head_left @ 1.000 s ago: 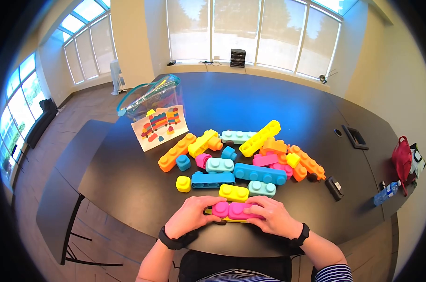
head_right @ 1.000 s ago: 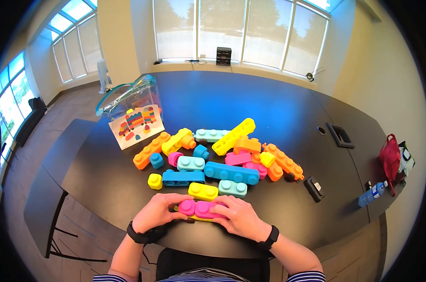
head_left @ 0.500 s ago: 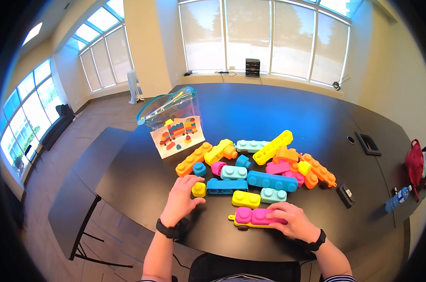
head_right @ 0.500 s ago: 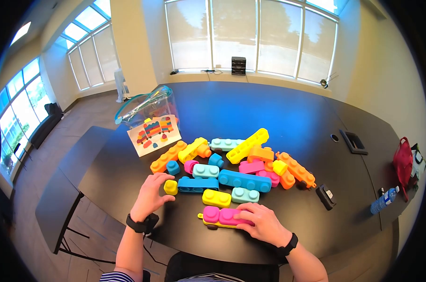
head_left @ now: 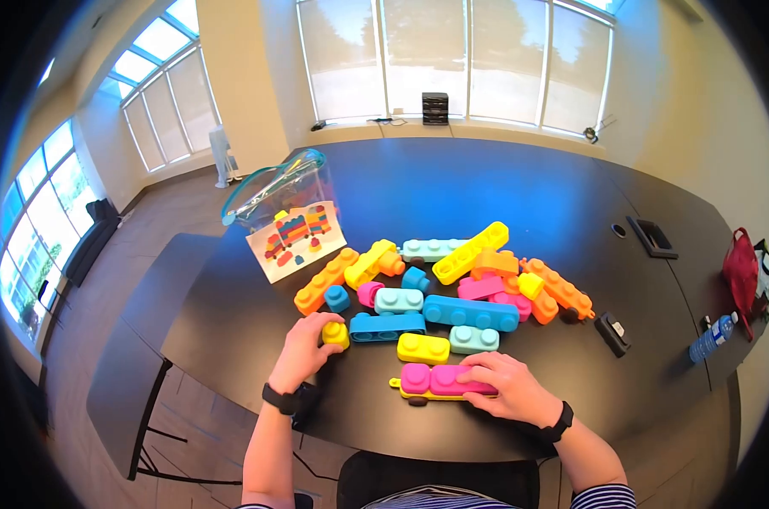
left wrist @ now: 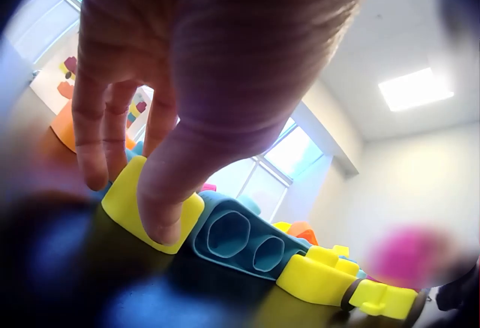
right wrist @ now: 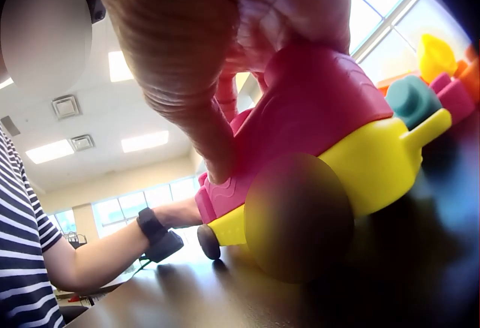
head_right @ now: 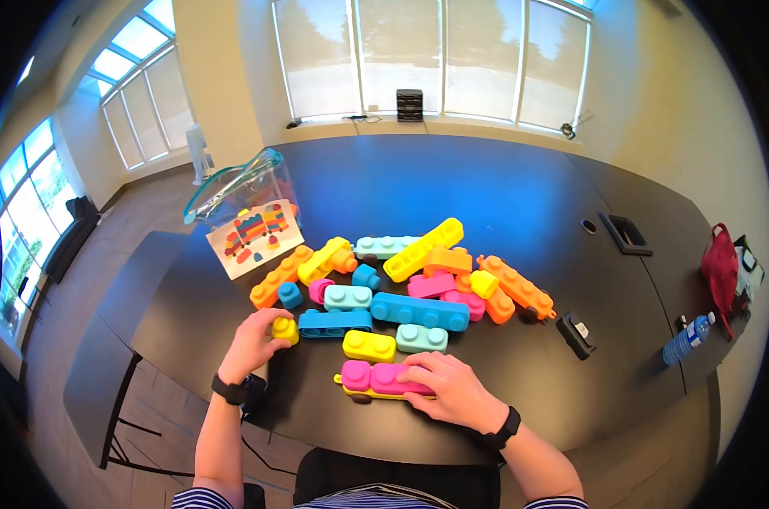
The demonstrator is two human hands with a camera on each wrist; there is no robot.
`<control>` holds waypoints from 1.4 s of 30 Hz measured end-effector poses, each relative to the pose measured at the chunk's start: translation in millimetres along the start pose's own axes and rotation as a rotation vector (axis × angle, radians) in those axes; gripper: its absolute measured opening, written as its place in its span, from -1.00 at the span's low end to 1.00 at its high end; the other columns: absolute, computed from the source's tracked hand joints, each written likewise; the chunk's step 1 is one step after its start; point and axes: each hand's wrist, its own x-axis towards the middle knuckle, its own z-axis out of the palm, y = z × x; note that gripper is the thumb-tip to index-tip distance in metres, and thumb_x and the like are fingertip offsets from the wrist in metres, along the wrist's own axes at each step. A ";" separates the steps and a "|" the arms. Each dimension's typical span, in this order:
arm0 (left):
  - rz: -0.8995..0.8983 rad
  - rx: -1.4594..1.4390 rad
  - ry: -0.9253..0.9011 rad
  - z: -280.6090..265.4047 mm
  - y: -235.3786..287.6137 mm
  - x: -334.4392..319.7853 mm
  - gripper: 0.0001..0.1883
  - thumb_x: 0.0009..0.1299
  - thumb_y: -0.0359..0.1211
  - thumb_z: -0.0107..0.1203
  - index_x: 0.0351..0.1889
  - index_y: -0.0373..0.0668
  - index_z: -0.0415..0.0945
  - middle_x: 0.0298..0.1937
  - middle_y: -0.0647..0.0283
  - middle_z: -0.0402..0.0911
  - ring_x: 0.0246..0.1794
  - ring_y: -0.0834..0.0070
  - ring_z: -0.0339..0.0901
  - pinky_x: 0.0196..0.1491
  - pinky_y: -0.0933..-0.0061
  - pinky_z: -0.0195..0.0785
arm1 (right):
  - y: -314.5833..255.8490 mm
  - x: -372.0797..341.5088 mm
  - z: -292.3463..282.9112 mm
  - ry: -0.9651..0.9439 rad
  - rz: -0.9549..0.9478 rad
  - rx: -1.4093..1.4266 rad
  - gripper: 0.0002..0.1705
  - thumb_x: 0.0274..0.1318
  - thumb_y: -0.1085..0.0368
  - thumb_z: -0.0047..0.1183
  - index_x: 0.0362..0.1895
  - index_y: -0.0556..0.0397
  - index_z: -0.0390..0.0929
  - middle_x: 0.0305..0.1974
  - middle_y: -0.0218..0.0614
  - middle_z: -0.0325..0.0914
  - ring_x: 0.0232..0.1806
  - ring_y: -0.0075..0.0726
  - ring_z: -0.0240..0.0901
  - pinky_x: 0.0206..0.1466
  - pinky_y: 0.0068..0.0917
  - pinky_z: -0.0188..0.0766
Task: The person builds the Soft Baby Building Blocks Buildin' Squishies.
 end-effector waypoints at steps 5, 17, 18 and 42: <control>0.069 -0.391 0.073 0.3 72.9 -7.6 -0.46 0.24 -0.51 0.50 0.20 -0.15 0.61 0.06 0.15 0.63 0.11 0.18 0.67 0.12 0.26 0.56 | 4.6 2.5 4.3 -0.015 -0.043 0.002 -0.53 0.14 0.21 0.45 0.13 -0.08 0.62 0.11 -0.25 0.65 0.06 0.00 0.62 0.13 -0.16 0.58; 0.258 -0.358 -0.185 48.2 126.3 -16.2 -0.41 0.28 -0.46 0.51 0.29 -0.13 0.57 0.17 0.06 0.70 0.13 0.04 0.68 0.15 0.21 0.58 | -0.7 5.4 8.6 -0.054 0.192 0.133 -0.22 0.16 0.20 0.50 0.40 0.03 0.41 0.23 -0.12 0.65 0.23 0.12 0.63 0.29 -0.10 0.58; 0.271 -0.350 -0.186 49.6 124.1 -16.7 -0.40 0.29 -0.44 0.50 0.31 -0.12 0.56 0.19 0.04 0.70 0.14 -0.01 0.68 0.14 0.19 0.58 | -0.3 5.2 9.4 -0.051 0.186 0.130 -0.22 0.16 0.20 0.50 0.41 0.03 0.40 0.23 -0.12 0.65 0.23 0.12 0.62 0.29 -0.09 0.58; 0.178 -0.336 -0.248 43.0 110.0 -20.9 -0.33 0.21 -0.37 0.60 0.33 -0.09 0.62 0.17 0.09 0.76 0.11 0.11 0.73 0.22 0.24 0.58 | 53.4 24.3 -19.4 -0.017 0.154 -0.120 -0.54 0.08 0.35 0.46 0.08 0.04 0.63 0.03 -0.17 0.58 0.12 0.08 0.57 0.16 -0.11 0.58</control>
